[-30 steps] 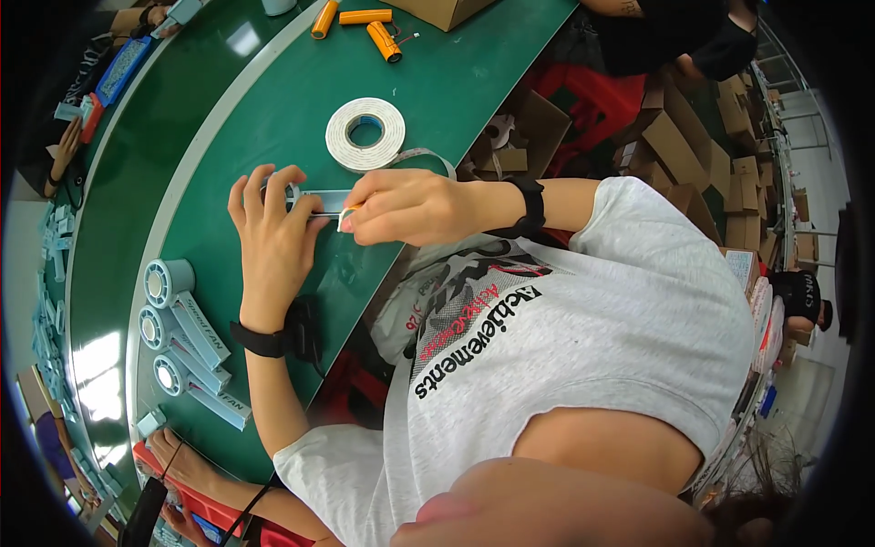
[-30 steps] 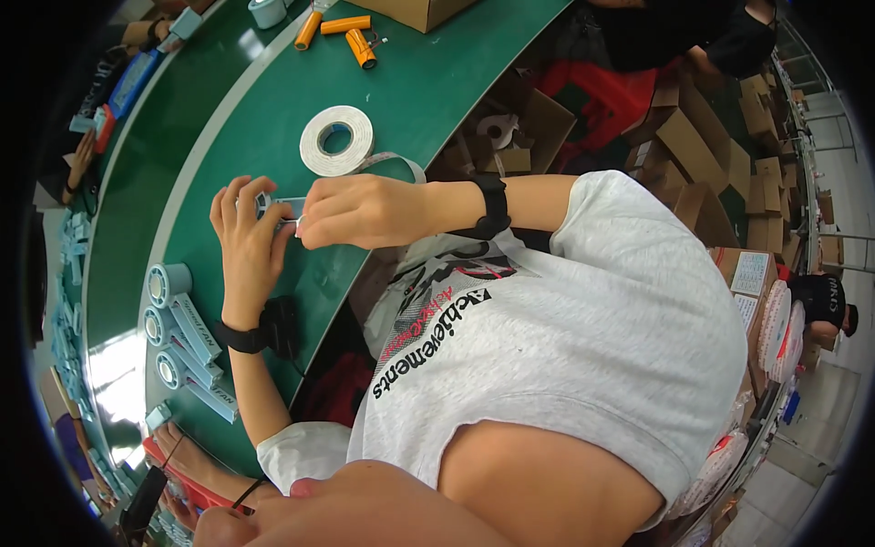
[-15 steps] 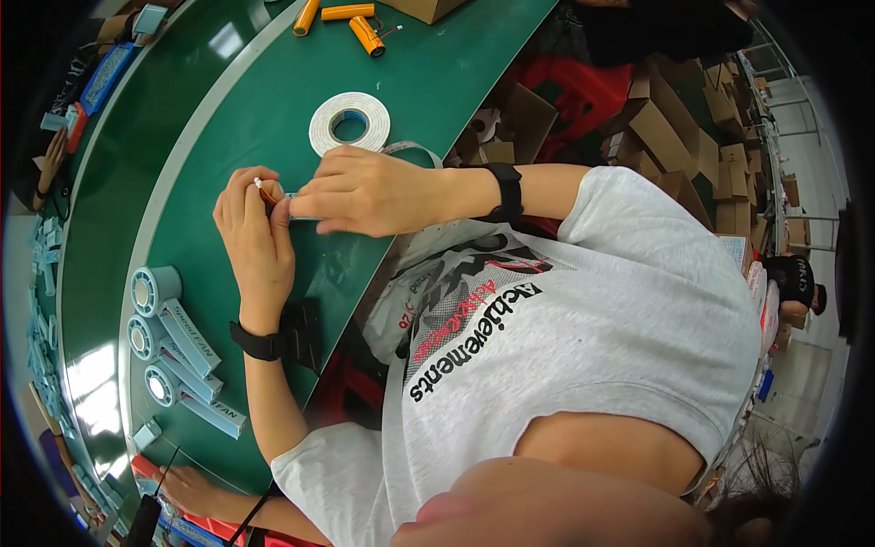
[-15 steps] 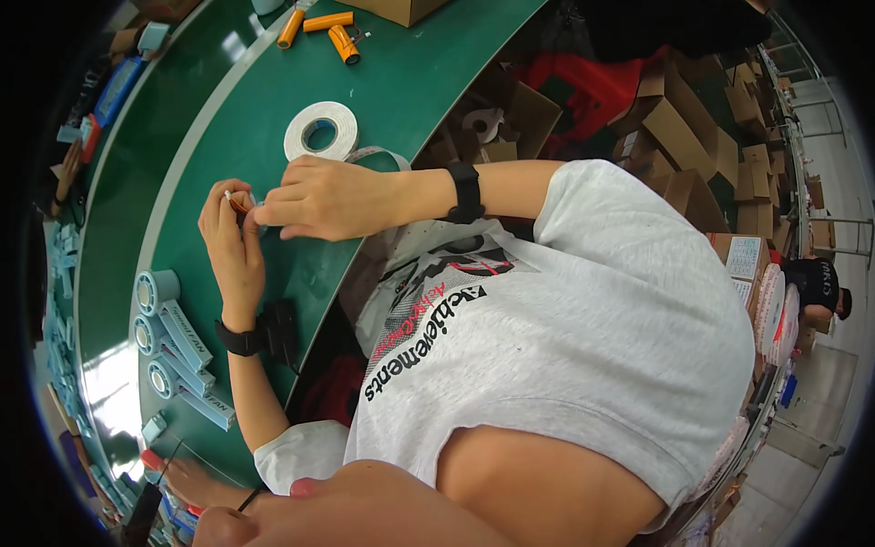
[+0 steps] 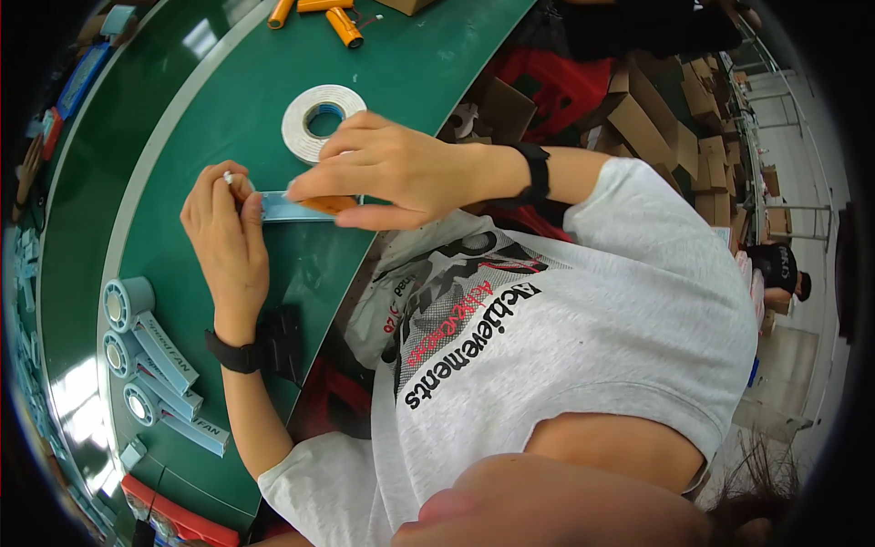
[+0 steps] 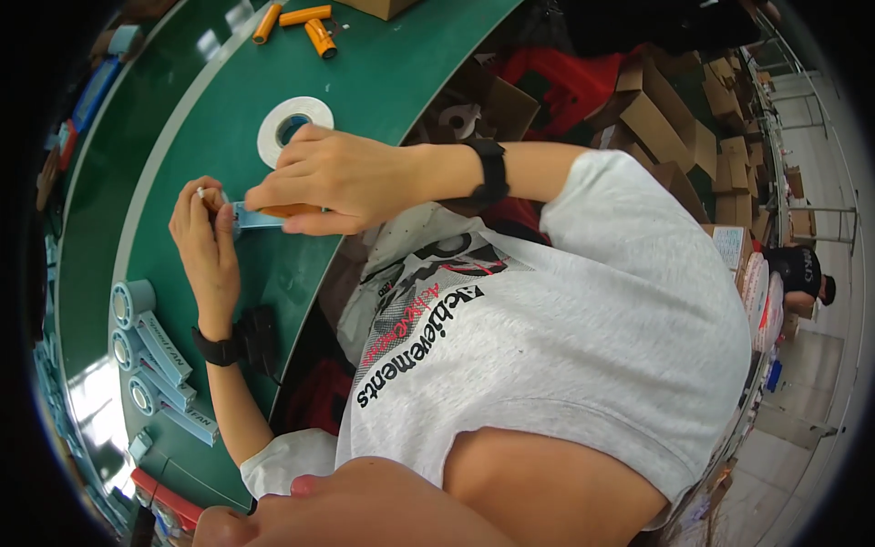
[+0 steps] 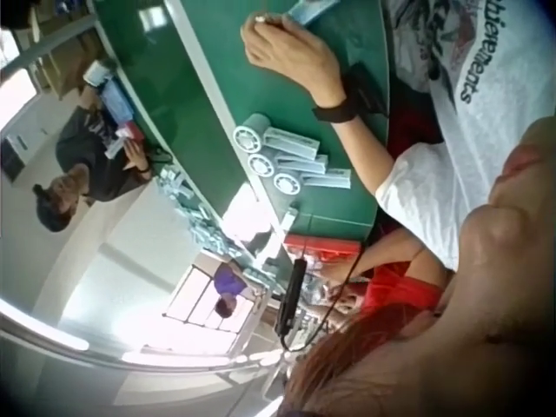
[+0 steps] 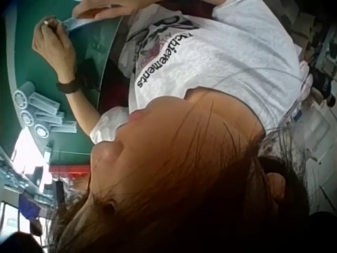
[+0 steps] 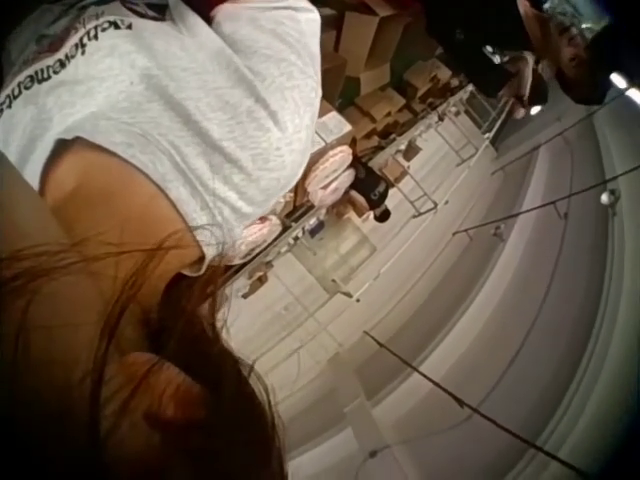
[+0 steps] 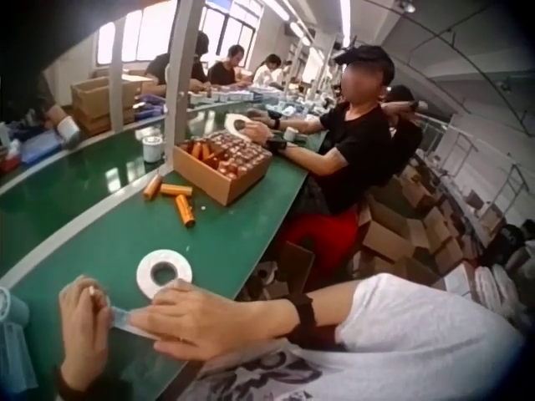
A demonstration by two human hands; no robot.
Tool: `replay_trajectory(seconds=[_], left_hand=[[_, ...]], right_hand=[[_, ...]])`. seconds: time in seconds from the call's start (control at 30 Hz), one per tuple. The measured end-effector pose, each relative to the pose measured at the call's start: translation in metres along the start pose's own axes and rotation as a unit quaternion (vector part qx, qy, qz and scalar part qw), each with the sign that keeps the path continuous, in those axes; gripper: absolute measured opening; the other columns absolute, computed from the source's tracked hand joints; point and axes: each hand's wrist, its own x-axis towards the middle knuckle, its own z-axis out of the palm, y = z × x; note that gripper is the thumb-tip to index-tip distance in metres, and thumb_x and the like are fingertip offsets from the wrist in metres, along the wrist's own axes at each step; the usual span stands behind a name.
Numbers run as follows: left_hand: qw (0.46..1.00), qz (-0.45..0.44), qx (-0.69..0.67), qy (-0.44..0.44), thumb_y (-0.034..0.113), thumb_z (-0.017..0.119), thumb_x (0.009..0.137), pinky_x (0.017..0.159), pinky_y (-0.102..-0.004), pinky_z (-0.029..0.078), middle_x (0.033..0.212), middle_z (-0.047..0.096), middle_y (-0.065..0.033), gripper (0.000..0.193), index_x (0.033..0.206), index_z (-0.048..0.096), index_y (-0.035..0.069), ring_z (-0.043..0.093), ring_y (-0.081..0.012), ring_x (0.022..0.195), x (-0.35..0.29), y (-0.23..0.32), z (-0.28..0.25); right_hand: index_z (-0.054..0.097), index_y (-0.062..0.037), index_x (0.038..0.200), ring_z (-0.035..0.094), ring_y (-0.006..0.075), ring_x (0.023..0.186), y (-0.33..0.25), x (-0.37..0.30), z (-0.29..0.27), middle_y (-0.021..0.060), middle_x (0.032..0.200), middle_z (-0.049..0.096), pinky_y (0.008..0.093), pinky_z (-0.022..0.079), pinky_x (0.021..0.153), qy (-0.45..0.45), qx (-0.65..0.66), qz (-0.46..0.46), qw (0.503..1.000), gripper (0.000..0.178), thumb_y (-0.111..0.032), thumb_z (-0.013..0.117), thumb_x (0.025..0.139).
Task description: The person picks up a battery, applies tape from a roll to it, and presses it into the handle of a handheld fan. This process is repeated for several fans, occasionally moving more batteries from a box onto the table and setting aside the assembled fans.
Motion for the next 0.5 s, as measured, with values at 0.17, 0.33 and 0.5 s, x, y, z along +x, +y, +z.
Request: replay_trajectory(seconds=[0.17,0.33,0.5], left_hand=[[1.000,-0.027,-0.012,-0.009,0.005,0.050,0.081,0.088,-0.0352,0.031,0.103,0.050,-0.0109,0.006,0.083,0.046,0.001,0.046,-0.0265,0.097,-0.002,0.002,-0.001],[0.999,-0.035,-0.028,-0.022,0.005,0.049,0.082,0.088,-0.0348,0.031,0.103,0.049,-0.0109,0.006,0.083,0.045,0.001,0.046,-0.0264,0.097,-0.001,0.003,-0.004],[0.998,-0.037,-0.023,-0.039,0.003,0.051,0.080,0.087,-0.0348,0.032,0.104,0.048,-0.0108,0.009,0.088,0.047,0.001,0.045,-0.0264,0.097,-0.004,0.000,-0.006]], right_hand=[[0.042,-0.0099,0.122,0.058,0.0239,0.064,-0.002,0.014,0.014,0.0074,0.092,0.060,0.0345,0.046,0.053,-0.143,0.016,0.084,0.986,0.044,-0.030,0.053,0.083],[0.038,-0.0114,0.124,0.058,0.0252,0.053,0.006,0.011,0.031,0.0063,0.090,0.061,0.0325,0.043,0.040,-0.118,-0.028,0.057,0.991,0.047,-0.033,0.051,0.085],[0.041,-0.0103,0.122,0.057,0.0251,0.051,0.004,0.010,0.020,0.0060,0.074,0.060,0.0326,0.044,0.042,-0.126,-0.044,0.057,0.989,0.047,-0.037,0.051,0.084]])
